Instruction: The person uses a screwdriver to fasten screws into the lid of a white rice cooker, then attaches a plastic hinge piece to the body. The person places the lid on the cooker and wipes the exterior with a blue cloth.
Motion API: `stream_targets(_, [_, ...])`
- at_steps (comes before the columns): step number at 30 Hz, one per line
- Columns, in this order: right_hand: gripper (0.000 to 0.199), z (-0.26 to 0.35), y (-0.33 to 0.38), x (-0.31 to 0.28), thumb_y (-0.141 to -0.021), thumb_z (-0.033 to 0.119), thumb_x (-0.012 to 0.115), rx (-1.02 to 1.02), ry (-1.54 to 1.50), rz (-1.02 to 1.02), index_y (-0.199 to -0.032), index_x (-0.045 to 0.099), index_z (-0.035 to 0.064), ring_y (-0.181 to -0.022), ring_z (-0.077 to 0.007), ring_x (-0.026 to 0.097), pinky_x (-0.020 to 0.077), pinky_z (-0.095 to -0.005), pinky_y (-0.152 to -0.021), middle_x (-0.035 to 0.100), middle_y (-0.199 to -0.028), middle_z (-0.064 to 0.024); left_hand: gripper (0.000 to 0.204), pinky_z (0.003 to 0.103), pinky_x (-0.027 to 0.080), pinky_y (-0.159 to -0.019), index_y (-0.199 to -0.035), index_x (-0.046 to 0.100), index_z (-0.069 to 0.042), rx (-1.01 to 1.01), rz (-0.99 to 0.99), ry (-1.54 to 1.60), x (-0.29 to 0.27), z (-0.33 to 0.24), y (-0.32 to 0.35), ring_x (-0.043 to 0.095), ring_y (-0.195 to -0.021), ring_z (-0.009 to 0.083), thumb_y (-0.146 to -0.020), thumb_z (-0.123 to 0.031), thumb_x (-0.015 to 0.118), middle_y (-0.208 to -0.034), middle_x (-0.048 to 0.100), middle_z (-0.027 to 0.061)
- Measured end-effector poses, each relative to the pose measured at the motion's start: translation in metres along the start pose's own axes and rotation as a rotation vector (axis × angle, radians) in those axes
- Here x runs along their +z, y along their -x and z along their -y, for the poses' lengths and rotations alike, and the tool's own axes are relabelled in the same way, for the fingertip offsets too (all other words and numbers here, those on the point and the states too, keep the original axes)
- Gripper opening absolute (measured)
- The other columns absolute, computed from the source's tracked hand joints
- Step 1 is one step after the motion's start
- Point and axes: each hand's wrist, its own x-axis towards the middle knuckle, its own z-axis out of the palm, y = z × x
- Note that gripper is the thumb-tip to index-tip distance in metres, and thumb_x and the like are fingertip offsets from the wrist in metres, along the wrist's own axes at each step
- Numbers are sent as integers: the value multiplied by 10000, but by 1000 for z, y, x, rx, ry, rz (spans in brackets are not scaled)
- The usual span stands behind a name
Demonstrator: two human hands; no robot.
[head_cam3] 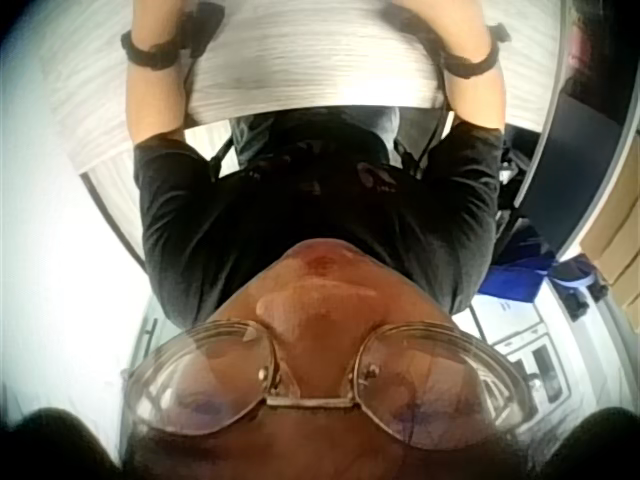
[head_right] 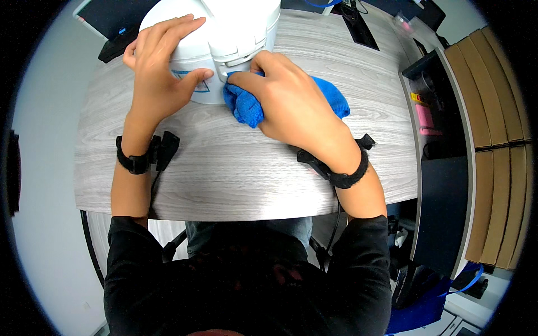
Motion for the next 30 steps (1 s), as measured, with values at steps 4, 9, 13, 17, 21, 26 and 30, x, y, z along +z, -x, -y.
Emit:
stream_targets(4, [488,9,-3,-14,-667,-18,783,-35,-109,-99,-1136,728,107,-890,-300,627,556,-378,-759,600,-958,-98,778,476,211,-1062,-1297,679,-237,8,-36,-61,0,-3,-1,563,-1217,181,-578,-328,963,-1296,689,-35])
stream_targets(9, [492,3,-5,-10,-686,-1,790,-57,-24,-227,-1162,723,103,-868,-293,621,547,-372,-738,593,-956,-100,764,465,221,-1057,-1291,681,-252,31,-79,-102,6,-8,1,565,-1193,183,-582,-300,960,-1299,687,-37])
stream_targets(13, [490,3,-6,-3,-678,-3,792,-74,20,-299,-1157,728,81,-853,-289,613,541,-367,-717,584,-946,-108,684,432,252,-1028,-1305,671,-230,11,-43,-62,3,-20,1,548,-1183,197,-665,-234,912,-1317,673,-10])
stream_targets(17, [499,7,-5,0,-650,-15,795,-65,89,-294,-1140,735,67,-853,-288,603,539,-361,-699,568,-923,-107,594,409,270,-1003,-1314,666,-194,64,-30,-25,-5,-20,-3,543,-1177,203,-750,-208,852,-1316,671,15])
stream_targets(21, [494,11,-3,1,-634,-19,794,-30,130,-256,-1119,738,56,-853,-290,596,541,-363,-688,553,-896,-109,554,398,273,-997,-1312,669,-178,80,-24,-10,-5,-18,-4,548,-1169,205,-785,-230,830,-1312,674,20])
stream_targets(26, [452,16,1,7,-629,-15,795,13,120,-187,-1075,737,28,-858,-291,607,552,-366,-693,565,-899,-121,549,391,277,-998,-1301,677,-171,77,-11,1,-8,-17,-5,554,-1170,206,-781,-237,836,-1314,675,22])
stream_targets(30, [459,15,3,9,-629,-12,799,51,123,-125,-1083,735,19,-862,-294,611,558,-374,-705,570,-905,-124,558,388,279,-1000,-1298,679,-169,75,-15,8,-8,-18,-5,557,-1168,206,-768,-227,844,-1314,674,20])
